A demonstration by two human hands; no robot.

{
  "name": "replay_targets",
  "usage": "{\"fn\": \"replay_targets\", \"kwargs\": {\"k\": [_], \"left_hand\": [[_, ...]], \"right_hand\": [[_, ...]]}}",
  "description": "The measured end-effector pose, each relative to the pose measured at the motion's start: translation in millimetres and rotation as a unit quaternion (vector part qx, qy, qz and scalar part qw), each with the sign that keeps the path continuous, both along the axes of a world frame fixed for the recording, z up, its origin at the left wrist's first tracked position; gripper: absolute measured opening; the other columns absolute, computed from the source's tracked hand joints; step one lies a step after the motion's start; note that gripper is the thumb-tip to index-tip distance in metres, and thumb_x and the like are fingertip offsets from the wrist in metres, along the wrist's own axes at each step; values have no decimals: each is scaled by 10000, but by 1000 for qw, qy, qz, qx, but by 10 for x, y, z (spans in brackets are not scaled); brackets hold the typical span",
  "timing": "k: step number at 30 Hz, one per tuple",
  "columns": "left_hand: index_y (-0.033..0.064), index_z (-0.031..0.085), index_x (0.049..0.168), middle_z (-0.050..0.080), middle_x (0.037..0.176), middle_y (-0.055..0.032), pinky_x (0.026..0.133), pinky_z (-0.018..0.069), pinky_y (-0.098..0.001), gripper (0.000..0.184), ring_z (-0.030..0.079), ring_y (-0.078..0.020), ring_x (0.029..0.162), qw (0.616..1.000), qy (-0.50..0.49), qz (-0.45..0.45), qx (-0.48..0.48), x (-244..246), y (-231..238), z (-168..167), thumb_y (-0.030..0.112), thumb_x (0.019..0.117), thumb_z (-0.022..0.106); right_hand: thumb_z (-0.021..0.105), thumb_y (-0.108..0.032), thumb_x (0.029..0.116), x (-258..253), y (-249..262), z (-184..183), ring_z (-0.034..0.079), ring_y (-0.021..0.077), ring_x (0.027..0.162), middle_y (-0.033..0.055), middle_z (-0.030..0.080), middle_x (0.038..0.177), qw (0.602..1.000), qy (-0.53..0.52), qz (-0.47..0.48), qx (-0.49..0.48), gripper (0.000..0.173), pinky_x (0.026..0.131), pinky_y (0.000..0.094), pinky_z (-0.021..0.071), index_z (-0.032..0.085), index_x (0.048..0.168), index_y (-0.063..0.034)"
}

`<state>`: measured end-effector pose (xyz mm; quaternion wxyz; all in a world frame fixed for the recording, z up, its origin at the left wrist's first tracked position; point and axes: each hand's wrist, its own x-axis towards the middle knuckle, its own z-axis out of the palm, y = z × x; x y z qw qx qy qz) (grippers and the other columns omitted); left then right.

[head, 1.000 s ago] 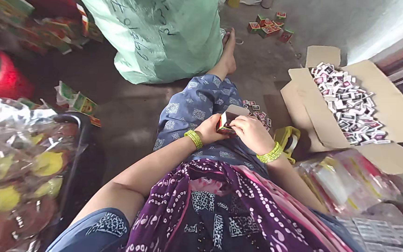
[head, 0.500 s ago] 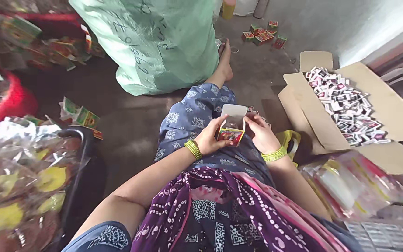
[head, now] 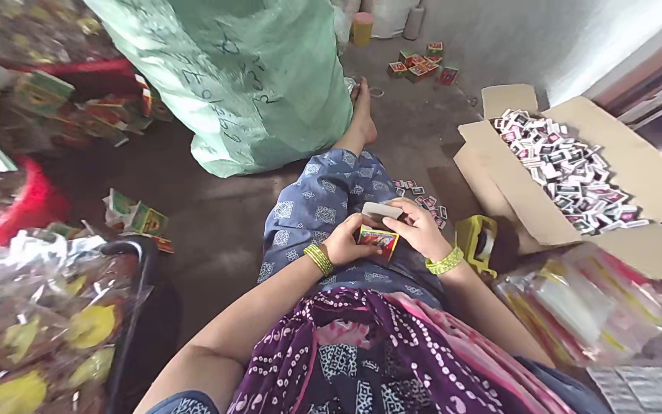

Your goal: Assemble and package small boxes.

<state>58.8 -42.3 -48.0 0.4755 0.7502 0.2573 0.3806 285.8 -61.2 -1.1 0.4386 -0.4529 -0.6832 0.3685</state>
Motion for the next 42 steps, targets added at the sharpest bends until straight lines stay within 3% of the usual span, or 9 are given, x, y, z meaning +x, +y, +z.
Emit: {"fn": "replay_targets", "kwargs": {"k": [2,5,8,10,14,21,29,34,42], "left_hand": [[-57,480,1352,648,1270,-152,1030,552,-360,772,656,-172,1159,1000,5,5,-26,7,-15,21,176,749,902],[-69,358,1336,636,1190,-184,998,558,-370,913,664,-198,1116,999,-2,35,-33,41,-55,-20,207,684,935],[-37,303,1328,639,1209,-188,1013,561,-397,992,673,-224,1132,997,-19,47,-53,60,-51,-47,170,623,969],[-24,280,1363,642,1223,-172,1004,574,-411,1026,683,-219,1123,996,-21,40,-77,62,-42,-42,140,618,966],[-27,267,1401,642,1237,-163,1006,567,-402,1061,677,-200,1131,996,-3,34,-80,59,-20,-49,159,623,966],[-22,283,1417,647,1236,-150,999,569,-391,1056,678,-183,1122,998,11,16,-63,44,-28,-36,200,645,967],[3,282,1430,671,1218,-125,976,587,-404,1049,699,-183,1087,996,11,9,-91,49,-33,-11,148,645,963],[-20,318,1406,673,1187,-133,974,585,-404,1017,697,-183,1080,998,7,15,-69,37,-36,-53,152,640,965],[15,376,1390,619,1218,-157,901,609,-401,892,701,-198,1020,990,36,43,-129,67,-44,9,152,705,932]], "right_hand": [[671,-277,991,28,-22,58,650,155,1126,107,693,1202,999,11,32,20,282,959,331,556,742,1087,-22],[616,-318,1013,67,-49,135,667,122,1066,69,724,1137,1000,-1,27,5,313,917,311,551,746,926,-47],[738,-277,949,87,-52,153,692,135,1058,55,745,1098,996,-57,52,36,224,934,333,581,779,898,-63],[794,-296,905,67,-71,146,690,125,1088,26,750,1109,989,-111,62,70,199,970,352,579,797,945,-102],[733,-357,952,28,-95,180,683,101,1119,-28,757,1155,966,-211,59,134,253,1008,371,558,797,1131,-190],[714,-266,969,53,-61,297,717,71,1016,-14,771,1074,959,-228,68,154,183,924,316,600,809,1087,-165],[575,-192,1016,45,-124,301,679,118,1127,-15,739,1186,926,-311,107,188,248,991,365,564,798,1126,-190],[498,-150,979,-9,-202,287,624,203,1183,58,700,1208,915,-319,144,200,351,1049,417,503,771,1200,-162],[548,-112,1043,34,-404,-137,678,199,1211,88,730,1256,940,-267,-12,212,273,1092,378,525,738,1233,-63]]}}
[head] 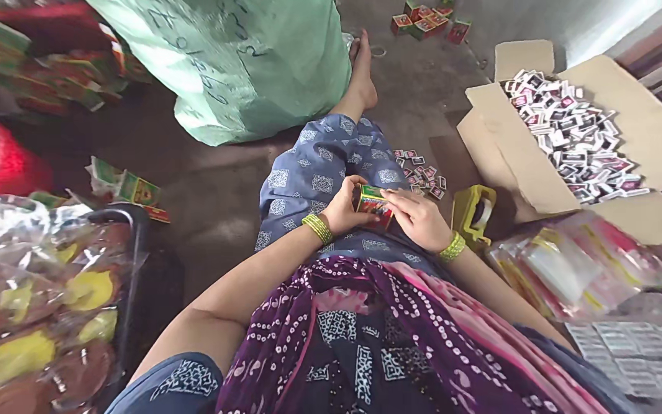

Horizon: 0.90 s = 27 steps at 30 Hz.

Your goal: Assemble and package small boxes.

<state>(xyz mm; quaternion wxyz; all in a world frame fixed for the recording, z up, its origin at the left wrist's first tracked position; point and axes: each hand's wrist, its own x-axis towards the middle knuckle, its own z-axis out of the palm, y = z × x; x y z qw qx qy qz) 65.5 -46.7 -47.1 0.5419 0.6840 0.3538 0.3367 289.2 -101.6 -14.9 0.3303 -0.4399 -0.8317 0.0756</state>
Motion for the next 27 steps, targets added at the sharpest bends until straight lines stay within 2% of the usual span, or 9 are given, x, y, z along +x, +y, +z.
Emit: {"fn": "replay_targets", "kwargs": {"k": [3,5,7,9,12,16,20,24,27], "left_hand": [[23,501,1341,596,1295,-160,942,587,-384,728,662,-196,1103,998,16,-18,63,-19,7,-50,215,764,901],[19,544,1335,580,1355,-162,980,569,-380,676,632,-207,1175,994,22,-11,104,-30,12,-36,232,790,882],[18,541,1345,582,1365,-160,973,575,-403,660,645,-213,1160,995,10,6,101,-40,-15,-7,184,798,872],[39,547,1340,601,1355,-139,937,604,-417,602,676,-206,1113,996,-7,17,89,-64,-24,-29,157,831,844],[64,585,1312,614,1362,-110,901,608,-389,422,691,-177,1074,997,-14,14,70,-99,-4,-35,201,939,725],[87,579,1323,630,1353,-73,889,603,-370,337,698,-145,1039,999,-13,14,35,-99,14,-22,203,1008,596],[83,574,1314,643,1330,-72,874,603,-360,325,704,-136,1009,999,-16,21,33,-89,-10,2,197,1010,591],[80,572,1313,637,1340,-74,884,602,-354,325,702,-137,1026,999,-19,27,33,-108,-43,13,191,1008,596],[82,575,1311,644,1323,-72,884,603,-354,326,702,-135,1015,999,-14,31,33,-110,-48,13,196,1008,603]], "right_hand": [[559,-108,1041,9,-52,-53,664,192,1235,99,713,1289,999,43,-3,-9,284,1080,369,535,715,1270,-43],[587,-135,1038,74,-79,-42,621,194,1297,121,655,1383,995,77,12,-56,370,1103,383,520,617,1388,-18],[627,-178,1021,244,-136,-13,606,188,1303,121,596,1454,986,114,-18,-123,476,1095,394,523,532,1459,-18],[646,-187,1006,562,-210,-16,650,184,1222,110,620,1417,971,129,-124,-158,458,1034,393,559,557,1431,-40],[632,-165,1012,1207,-383,-21,687,210,1118,127,691,1258,923,98,-317,-194,322,971,425,571,637,1310,-40],[622,-192,1010,1922,-629,-202,643,332,1202,175,679,1278,819,59,-478,-313,333,1046,567,488,648,1312,-56],[587,-265,1040,2122,-732,-435,633,380,1171,232,644,1297,765,63,-480,-425,388,997,587,485,611,1362,-51],[570,-331,1051,2097,-764,-519,595,367,1254,215,628,1347,774,88,-468,-416,417,1067,588,443,619,1364,-60],[676,-361,994,2096,-754,-564,639,335,1168,185,671,1273,765,126,-491,-398,442,1002,557,492,651,1329,-73]]}}
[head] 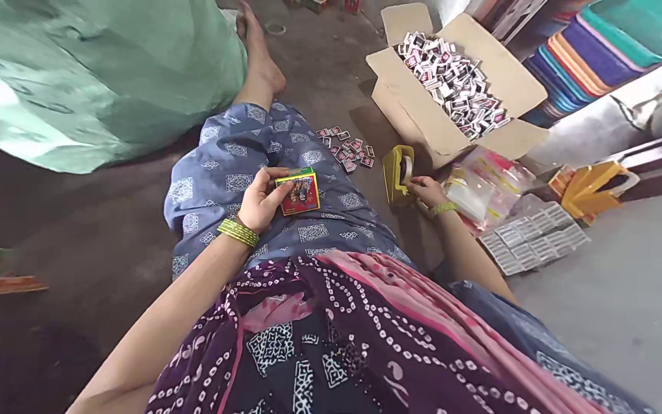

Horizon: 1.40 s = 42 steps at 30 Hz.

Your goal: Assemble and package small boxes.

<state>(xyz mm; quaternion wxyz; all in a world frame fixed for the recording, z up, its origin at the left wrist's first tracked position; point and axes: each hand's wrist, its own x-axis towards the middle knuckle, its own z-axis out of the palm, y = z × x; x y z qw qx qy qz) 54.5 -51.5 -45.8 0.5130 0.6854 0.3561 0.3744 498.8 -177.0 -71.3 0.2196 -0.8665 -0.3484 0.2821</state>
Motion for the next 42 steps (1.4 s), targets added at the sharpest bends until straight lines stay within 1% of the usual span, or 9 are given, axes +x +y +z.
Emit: {"fn": "replay_targets", "kwargs": {"k": [8,17,21,26,31,34,38,40,42], "left_hand": [[95,578,1316,669,1278,-65,887,605,-368,326,705,-141,1017,1000,-2,0,-1,9,23,-18,204,1010,608],[94,581,1309,680,1249,-77,870,603,-374,326,711,-142,985,1000,-6,3,-6,3,11,-19,207,1007,625],[92,581,1308,674,1257,-75,882,602,-371,327,708,-142,998,1000,-4,1,0,-17,3,-12,218,1009,623],[85,577,1311,681,1243,-79,867,606,-379,333,714,-147,971,1000,-7,3,4,-28,-11,-26,215,1009,627],[61,603,1288,595,1384,-115,946,579,-382,335,664,-174,1136,999,-4,6,42,-12,6,-52,229,1001,636],[39,640,1216,570,1398,-141,1012,534,-381,297,604,-192,1232,997,-10,10,80,3,22,-48,222,982,656],[29,677,1182,602,1358,-149,1050,513,-408,261,590,-220,1254,995,-14,16,102,11,18,-50,190,978,665],[26,696,1155,618,1336,-147,1036,521,-418,237,603,-226,1234,994,-16,21,109,7,18,-45,190,994,638],[35,700,1131,620,1332,-133,1017,534,-414,226,613,-215,1214,994,-11,25,109,19,22,-27,202,1014,602]], "right_hand": [[803,-285,899,71,-17,-103,682,220,946,137,717,1119,980,121,-125,95,409,860,425,561,706,1233,-68],[728,-258,964,-227,-341,114,521,84,641,35,640,857,979,151,-131,24,295,621,279,473,698,1181,-60],[734,-214,953,-272,-373,-121,467,85,598,47,628,861,964,193,-170,63,306,555,272,426,677,1198,-40],[747,-295,947,-263,-364,-231,540,124,691,80,676,953,977,137,-153,65,352,642,327,474,704,1197,-51],[735,-298,937,-359,-311,18,645,326,1164,179,713,1185,995,-63,-57,-47,322,1047,547,461,744,1153,-59],[721,-311,936,-380,-288,37,626,358,1197,191,698,1212,993,-81,-23,-81,344,1056,573,451,737,1172,-61],[701,-245,975,-653,-136,216,663,162,1039,114,716,1122,992,47,63,95,263,954,379,526,730,1126,-32],[697,-280,981,-983,25,409,655,103,888,68,703,1047,972,121,99,175,286,799,307,558,704,1154,-52],[706,-273,978,-1362,202,598,676,143,962,69,702,1149,936,227,110,244,328,846,344,584,687,1226,-58]]}}
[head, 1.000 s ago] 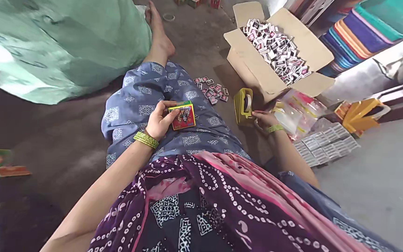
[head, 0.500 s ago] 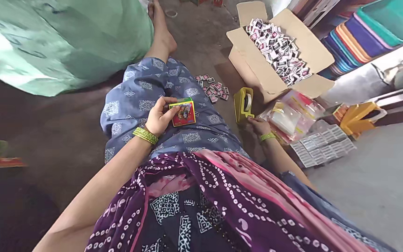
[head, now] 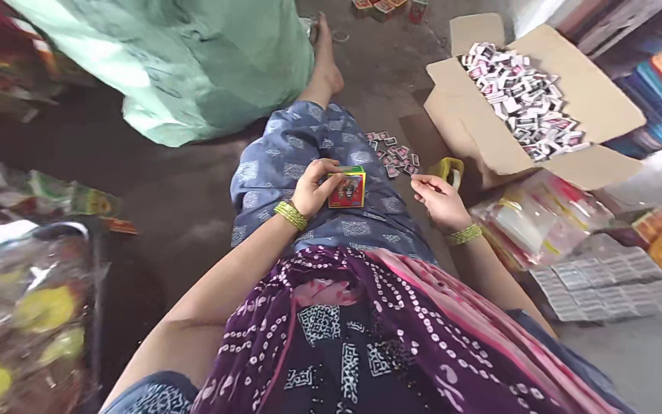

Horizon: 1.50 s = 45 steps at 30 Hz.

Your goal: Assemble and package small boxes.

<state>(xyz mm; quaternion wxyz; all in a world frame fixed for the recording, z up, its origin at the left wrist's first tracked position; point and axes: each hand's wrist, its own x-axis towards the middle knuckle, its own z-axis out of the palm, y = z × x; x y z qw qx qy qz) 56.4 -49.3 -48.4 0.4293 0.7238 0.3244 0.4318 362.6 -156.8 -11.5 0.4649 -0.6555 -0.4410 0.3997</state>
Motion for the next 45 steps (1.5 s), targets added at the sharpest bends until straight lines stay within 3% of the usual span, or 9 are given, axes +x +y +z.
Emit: {"fn": "replay_targets", "kwargs": {"k": [3,7,13,18,22,27,32,36,45], "left_hand": [[21,698,1126,629,1310,-140,1023,531,-416,232,614,-217,1209,1000,-3,1,8,10,19,-24,199,1012,602],[5,689,1123,637,1288,-145,1039,526,-401,228,613,-213,1216,1000,-6,-1,23,-16,13,-23,183,1016,593],[-8,692,1118,637,1299,-147,1059,504,-397,297,606,-211,1224,1000,-4,5,13,-19,4,15,201,1043,495],[8,684,1110,655,1238,-139,1011,546,-392,345,636,-209,1166,1000,3,27,-11,40,4,29,203,865,828],[-1,652,1099,665,1207,-133,980,560,-388,430,653,-202,1121,999,25,37,-27,47,-2,51,237,815,870],[-40,547,1220,639,1170,-164,934,573,-352,688,661,-198,1044,998,41,35,-32,34,-28,112,340,762,891],[-40,457,1316,606,1256,-178,878,618,-365,703,688,-208,1032,996,-27,12,-82,20,-9,92,209,780,839],[-42,409,1376,577,1327,-194,873,628,-391,699,704,-235,1037,986,-85,0,-142,22,45,65,161,810,765],[-24,406,1424,506,1434,-183,887,630,-362,626,678,-220,1136,974,-62,43,-212,55,142,140,105,899,722]], "right_hand": [[647,-238,1001,-502,252,239,628,199,1226,50,623,1403,989,105,94,50,300,1024,422,545,675,1252,-76],[649,-212,993,-961,540,322,604,175,1255,50,610,1433,977,134,164,35,300,1030,414,522,698,1249,-64],[723,-209,946,-1151,745,154,612,160,1230,61,650,1360,987,86,135,-8,211,1009,377,527,756,1094,-61],[743,-211,943,-1161,783,77,666,176,1097,61,720,1177,990,72,119,1,198,923,378,567,753,1074,-63],[804,-198,883,-1183,817,61,683,159,890,55,735,933,993,64,97,-2,154,830,370,571,758,963,-74],[821,-165,736,-1138,971,105,631,192,1025,101,643,1126,996,11,73,-45,508,860,374,556,622,1190,-55],[747,-343,917,-944,1050,120,670,130,981,44,712,1038,983,-34,179,18,347,902,335,558,701,1116,-63],[801,-389,857,-745,1000,73,680,114,1069,56,714,1160,939,-122,320,-19,550,970,359,563,641,1285,-84],[662,-380,999,-187,1401,-117,738,304,951,203,706,1143,983,154,-5,-104,605,810,452,641,450,1463,-52]]}}
